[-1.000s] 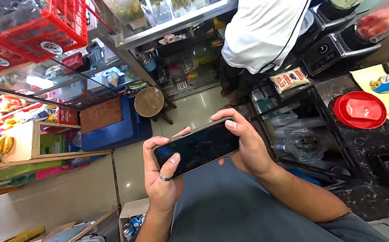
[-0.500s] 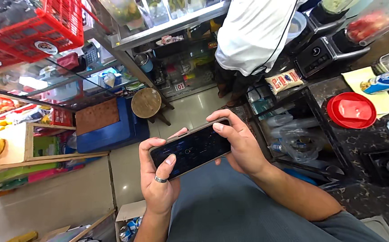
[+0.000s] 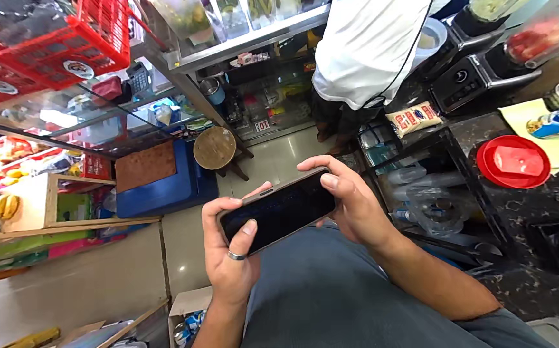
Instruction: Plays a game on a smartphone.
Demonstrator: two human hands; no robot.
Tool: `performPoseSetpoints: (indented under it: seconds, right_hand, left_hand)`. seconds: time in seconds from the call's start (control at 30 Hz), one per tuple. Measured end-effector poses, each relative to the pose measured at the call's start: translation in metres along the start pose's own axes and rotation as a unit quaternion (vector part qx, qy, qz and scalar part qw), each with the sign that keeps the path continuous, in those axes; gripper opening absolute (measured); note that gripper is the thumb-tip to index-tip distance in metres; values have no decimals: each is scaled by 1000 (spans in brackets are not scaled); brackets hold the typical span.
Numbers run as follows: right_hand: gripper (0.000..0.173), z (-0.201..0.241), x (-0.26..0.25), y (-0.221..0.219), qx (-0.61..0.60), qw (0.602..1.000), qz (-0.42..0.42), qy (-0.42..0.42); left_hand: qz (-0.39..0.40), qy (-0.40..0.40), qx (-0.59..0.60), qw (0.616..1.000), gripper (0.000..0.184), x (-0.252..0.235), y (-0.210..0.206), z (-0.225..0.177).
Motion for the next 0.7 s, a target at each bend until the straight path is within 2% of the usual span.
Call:
performPoseSetpoints:
  seconds: [0.17, 0.5, 0.7]
  right_hand:
    - [35, 3, 2, -3, -25, 1000, -12, 1]
    - [24, -2, 1, 1, -32, 998, -47, -8]
    - [41, -4, 1, -11, -177, 976, 122, -23]
  left_hand:
    - [-28, 58, 76, 995, 34, -1, 5, 10]
    - [-24, 46, 57, 997, 35, -1, 1, 9]
    - [-61, 59, 56, 995, 36, -1, 7, 7]
Point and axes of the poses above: each hand's wrist, its own x-axis away from the middle knuckle, its own y-axis out of the back of the hand, z = x × y, the point moved 8 cm from there along -x, towards the middle knuckle, and after that the axes turned 6 degrees about y, right-handed, at the moved point
